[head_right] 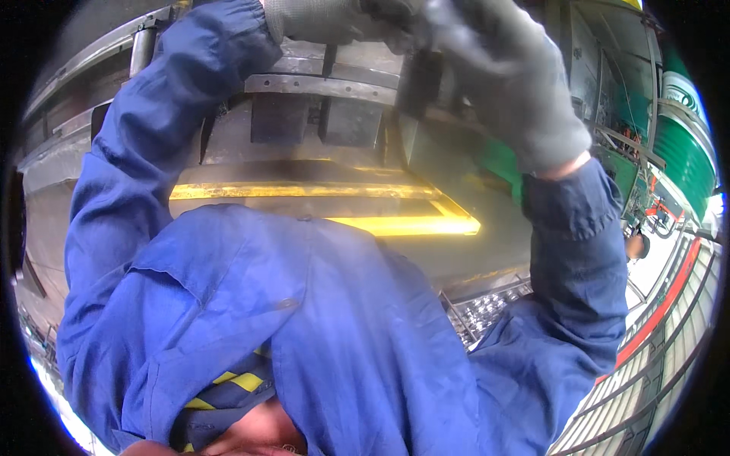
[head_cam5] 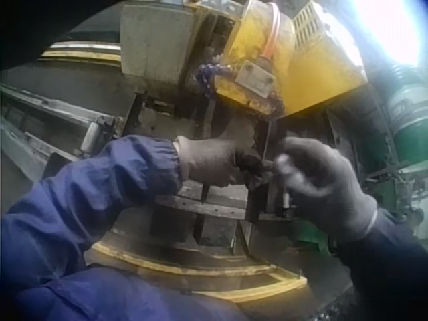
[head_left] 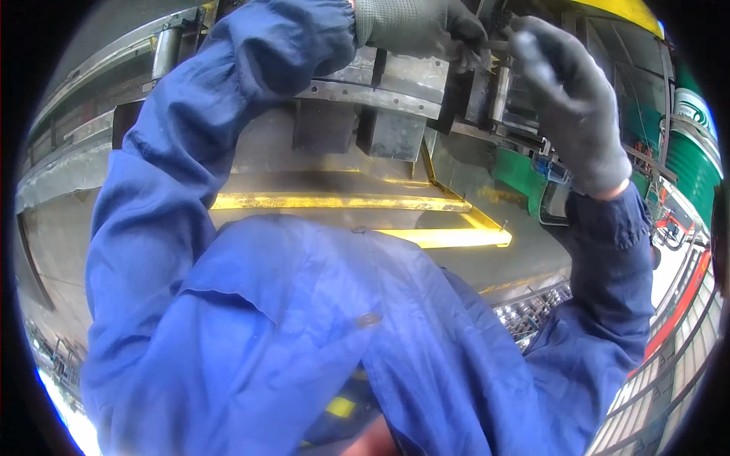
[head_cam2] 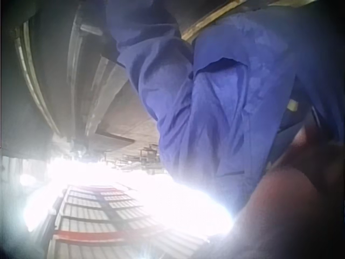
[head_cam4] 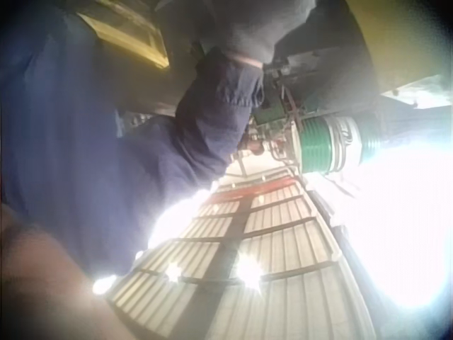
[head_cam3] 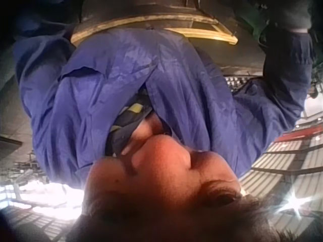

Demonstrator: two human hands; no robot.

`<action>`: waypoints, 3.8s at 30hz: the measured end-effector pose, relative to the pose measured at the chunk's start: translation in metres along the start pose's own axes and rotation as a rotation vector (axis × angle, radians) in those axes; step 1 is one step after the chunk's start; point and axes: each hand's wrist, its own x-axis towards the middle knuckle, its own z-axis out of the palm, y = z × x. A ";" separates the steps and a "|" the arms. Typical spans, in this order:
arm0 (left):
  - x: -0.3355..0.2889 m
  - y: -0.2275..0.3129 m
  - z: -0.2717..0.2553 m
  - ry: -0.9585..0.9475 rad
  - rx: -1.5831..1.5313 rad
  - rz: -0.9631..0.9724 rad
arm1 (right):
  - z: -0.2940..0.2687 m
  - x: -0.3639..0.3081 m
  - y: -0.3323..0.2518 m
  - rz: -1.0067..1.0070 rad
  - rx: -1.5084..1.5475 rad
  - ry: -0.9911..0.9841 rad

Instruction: Adjusting and operating a large industrial metal fabrication machine.

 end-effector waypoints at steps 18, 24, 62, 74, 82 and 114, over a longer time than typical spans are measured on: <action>0.002 -0.003 0.002 0.082 0.109 0.059 | -0.020 0.019 -0.031 0.145 0.235 -0.412; 0.004 -0.003 0.003 0.011 0.054 0.156 | -0.032 0.032 -0.009 -0.379 -0.185 -0.509; 0.017 -0.030 0.011 -0.081 -0.047 0.195 | 0.000 -0.018 0.016 0.563 1.098 -0.090; 0.007 0.011 0.005 0.028 0.228 -0.069 | 0.001 0.005 -0.042 0.638 0.043 -0.095; 0.007 0.000 0.006 0.094 0.121 0.031 | -0.006 0.017 -0.040 0.533 0.334 -0.195; 0.003 0.009 -0.001 -0.022 0.217 -0.107 | -0.024 -0.003 -0.001 -0.295 -0.558 -0.146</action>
